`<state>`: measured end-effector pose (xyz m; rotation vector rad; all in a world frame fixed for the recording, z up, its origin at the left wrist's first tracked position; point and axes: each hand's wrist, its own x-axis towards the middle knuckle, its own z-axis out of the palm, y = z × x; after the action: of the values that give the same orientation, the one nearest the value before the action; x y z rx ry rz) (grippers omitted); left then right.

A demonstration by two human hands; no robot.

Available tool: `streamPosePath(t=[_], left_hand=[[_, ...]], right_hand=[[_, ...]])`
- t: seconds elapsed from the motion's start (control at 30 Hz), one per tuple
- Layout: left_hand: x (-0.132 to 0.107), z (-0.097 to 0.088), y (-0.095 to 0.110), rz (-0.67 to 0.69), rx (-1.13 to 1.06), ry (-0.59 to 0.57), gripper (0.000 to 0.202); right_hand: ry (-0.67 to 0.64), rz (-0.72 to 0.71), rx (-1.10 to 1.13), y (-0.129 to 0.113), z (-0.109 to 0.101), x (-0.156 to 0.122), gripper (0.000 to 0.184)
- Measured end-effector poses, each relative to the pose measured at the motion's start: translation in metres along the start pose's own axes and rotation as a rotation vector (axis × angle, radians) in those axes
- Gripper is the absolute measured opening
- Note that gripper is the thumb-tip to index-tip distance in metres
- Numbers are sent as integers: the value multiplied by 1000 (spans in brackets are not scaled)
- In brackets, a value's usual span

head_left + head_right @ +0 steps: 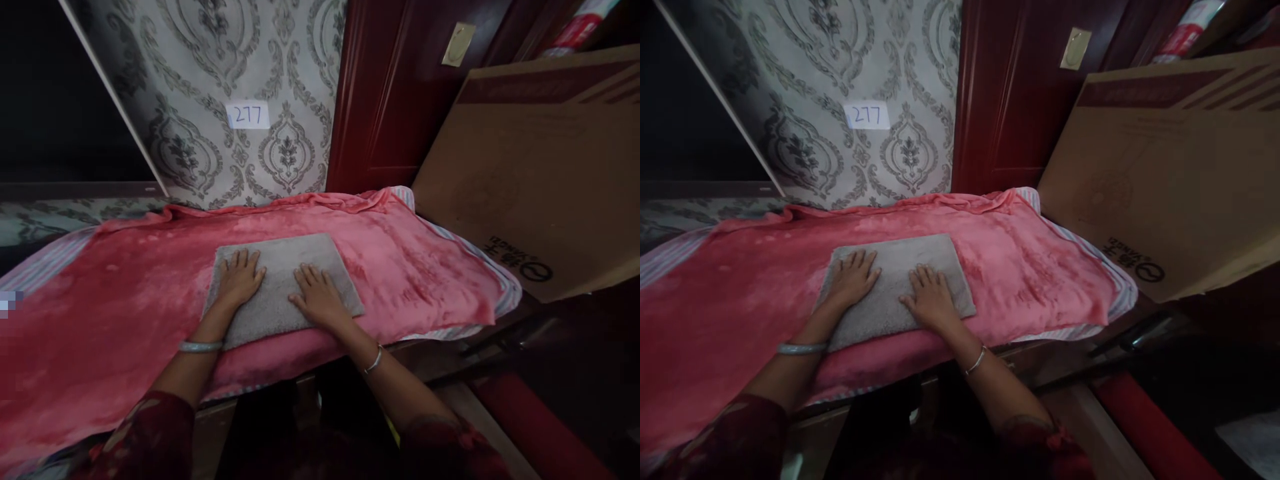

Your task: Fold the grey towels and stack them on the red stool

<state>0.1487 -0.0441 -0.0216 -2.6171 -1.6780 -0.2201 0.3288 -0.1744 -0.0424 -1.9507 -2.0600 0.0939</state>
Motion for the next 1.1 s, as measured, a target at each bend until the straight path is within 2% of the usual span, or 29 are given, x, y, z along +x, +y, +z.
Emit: streamPosePath(t=[0.07, 0.23, 0.33, 0.6, 0.7, 0.8, 0.87, 0.93, 1.0, 1.1], left_hand=[[0, 0, 0, 3, 10, -4, 63], [1, -1, -1, 23, 28, 6, 64], [2, 0, -1, 22, 13, -3, 64], [2, 0, -2, 20, -76, -8, 62], [2, -5, -13, 20, -212, -52, 60], [-11, -5, -32, 43, -332, -20, 61], [-29, -2, -45, 37, -357, 30, 63], [-54, 3, -52, 3, -368, 91, 64], [-81, 6, -52, -13, -387, 170, 60], [-116, 9, -39, -10, -386, 266, 55]], right_hand=[[15, 22, -1, 8, 1, -5, 69], [14, 189, -24, 54, -7, -22, 69], [31, 257, -1, 74, -5, -36, 69], [122, 272, -17, 83, 8, -48, 65], [153, 237, 2, 90, 12, -48, 64], [146, 234, 19, 96, 10, -50, 63], [178, 270, 6, 90, 5, -51, 63], [237, 265, -9, 72, -4, -47, 63], [246, 174, 5, 39, -12, -37, 62], [142, -23, 52, -24, -16, -15, 61]])
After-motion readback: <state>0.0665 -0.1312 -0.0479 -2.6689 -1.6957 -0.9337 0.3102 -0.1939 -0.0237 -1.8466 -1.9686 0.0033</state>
